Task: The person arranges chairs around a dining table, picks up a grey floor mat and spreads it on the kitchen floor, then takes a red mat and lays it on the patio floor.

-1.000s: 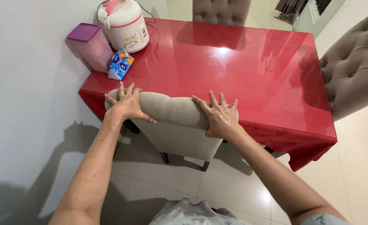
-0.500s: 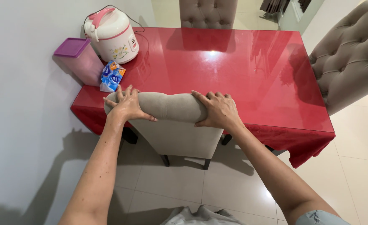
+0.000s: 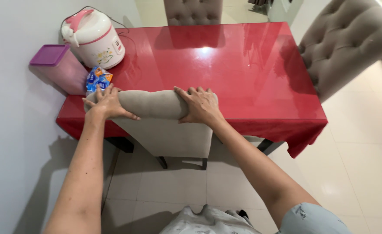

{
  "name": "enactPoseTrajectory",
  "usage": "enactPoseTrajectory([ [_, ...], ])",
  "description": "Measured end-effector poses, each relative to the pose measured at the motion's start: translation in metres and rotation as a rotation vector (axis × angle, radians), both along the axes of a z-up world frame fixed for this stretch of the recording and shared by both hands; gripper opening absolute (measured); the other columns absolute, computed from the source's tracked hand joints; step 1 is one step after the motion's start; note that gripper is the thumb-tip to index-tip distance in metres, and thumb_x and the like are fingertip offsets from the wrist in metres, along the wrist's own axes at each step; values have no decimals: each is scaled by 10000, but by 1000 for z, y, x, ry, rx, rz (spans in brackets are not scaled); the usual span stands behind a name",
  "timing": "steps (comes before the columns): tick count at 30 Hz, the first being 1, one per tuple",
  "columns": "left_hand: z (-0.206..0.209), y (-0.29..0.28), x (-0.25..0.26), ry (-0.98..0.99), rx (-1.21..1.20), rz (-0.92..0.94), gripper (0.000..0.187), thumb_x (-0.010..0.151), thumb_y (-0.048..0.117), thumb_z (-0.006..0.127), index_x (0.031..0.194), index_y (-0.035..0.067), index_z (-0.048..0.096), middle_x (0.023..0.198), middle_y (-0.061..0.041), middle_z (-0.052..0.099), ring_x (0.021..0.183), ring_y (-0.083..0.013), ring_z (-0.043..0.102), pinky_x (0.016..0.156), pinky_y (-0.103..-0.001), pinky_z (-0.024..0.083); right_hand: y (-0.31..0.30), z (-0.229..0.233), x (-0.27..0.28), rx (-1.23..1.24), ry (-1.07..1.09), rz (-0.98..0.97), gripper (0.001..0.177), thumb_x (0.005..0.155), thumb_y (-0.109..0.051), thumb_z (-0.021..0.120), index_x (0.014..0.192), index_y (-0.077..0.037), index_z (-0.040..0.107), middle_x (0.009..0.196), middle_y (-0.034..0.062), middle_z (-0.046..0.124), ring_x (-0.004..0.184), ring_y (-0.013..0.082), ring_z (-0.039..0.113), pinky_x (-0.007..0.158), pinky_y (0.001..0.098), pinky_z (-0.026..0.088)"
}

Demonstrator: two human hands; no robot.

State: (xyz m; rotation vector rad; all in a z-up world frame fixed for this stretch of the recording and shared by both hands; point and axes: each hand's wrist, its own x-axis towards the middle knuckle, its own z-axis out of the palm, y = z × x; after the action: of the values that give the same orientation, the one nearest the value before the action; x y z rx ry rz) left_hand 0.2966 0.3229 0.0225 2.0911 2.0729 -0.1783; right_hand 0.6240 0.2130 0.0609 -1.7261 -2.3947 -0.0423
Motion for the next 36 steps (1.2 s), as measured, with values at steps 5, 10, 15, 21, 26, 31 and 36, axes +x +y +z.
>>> enactPoseTrajectory([
  [5, 7, -6, 17, 182, -119, 33, 1662, 345, 754, 984, 1633, 256, 59, 1709, -135, -110, 1534, -451, -144, 1074, -868, 9, -5, -10, 17, 61, 196, 169, 1112, 579, -675, 896, 1503, -276, 425, 1369, 96, 565, 1244, 324, 545, 974, 549, 458],
  [10, 33, -48, 112, -86, -46, -243, 1510, 473, 721, 886, 1632, 358, -11, 1716, -115, -114, 1559, -427, -113, 1144, -799, 82, -9, -26, 91, 62, 518, 138, 665, 880, -450, 787, 1447, -199, 545, 1476, 143, 504, 1368, 341, 493, 1100, 488, 455],
  [15, 60, -110, 243, -254, 79, -437, 1306, 603, 636, 877, 1620, 387, 97, 1726, -54, -79, 1570, -363, -89, 1209, -694, 33, -50, -36, 189, 34, 572, -52, 637, 901, -397, 750, 1458, -182, 531, 1444, 138, 518, 1330, 330, 520, 1092, 455, 470],
  [21, 46, -148, 383, -404, 12, -560, 1117, 653, 572, 870, 1583, 364, 286, 1715, -20, 55, 1575, -331, -9, 1207, -693, 67, -111, -63, 310, -64, 650, -297, 633, 875, -341, 765, 1448, -188, 543, 1402, 114, 546, 1305, 297, 544, 1080, 430, 482],
  [26, 26, -164, 489, -553, 43, -608, 903, 714, 531, 845, 1500, 295, 467, 1686, -45, 220, 1567, -330, 126, 1190, -711, 131, -154, -79, 400, -60, 759, -483, 612, 865, -312, 776, 1422, -180, 560, 1354, 101, 582, 1212, 260, 624, 1026, 408, 529],
  [31, 20, -179, 587, -634, 53, -717, 816, 759, 498, 829, 1472, 264, 510, 1658, -52, 291, 1552, -335, 192, 1189, -697, 174, -196, -87, 482, -31, 792, -663, 583, 872, -311, 762, 1412, -179, 586, 1259, 109, 639, 1128, 256, 681, 910, 397, 601],
  [36, 20, -192, 676, -634, 14, -804, 793, 767, 486, 814, 1462, 251, 511, 1654, -33, 301, 1536, -331, 211, 1185, -696, 183, -233, -93, 556, 113, 818, -730, 558, 878, -295, 766, 1387, -138, 599, 1290, 104, 653, 1108, 255, 698, 863, 381, 615],
])
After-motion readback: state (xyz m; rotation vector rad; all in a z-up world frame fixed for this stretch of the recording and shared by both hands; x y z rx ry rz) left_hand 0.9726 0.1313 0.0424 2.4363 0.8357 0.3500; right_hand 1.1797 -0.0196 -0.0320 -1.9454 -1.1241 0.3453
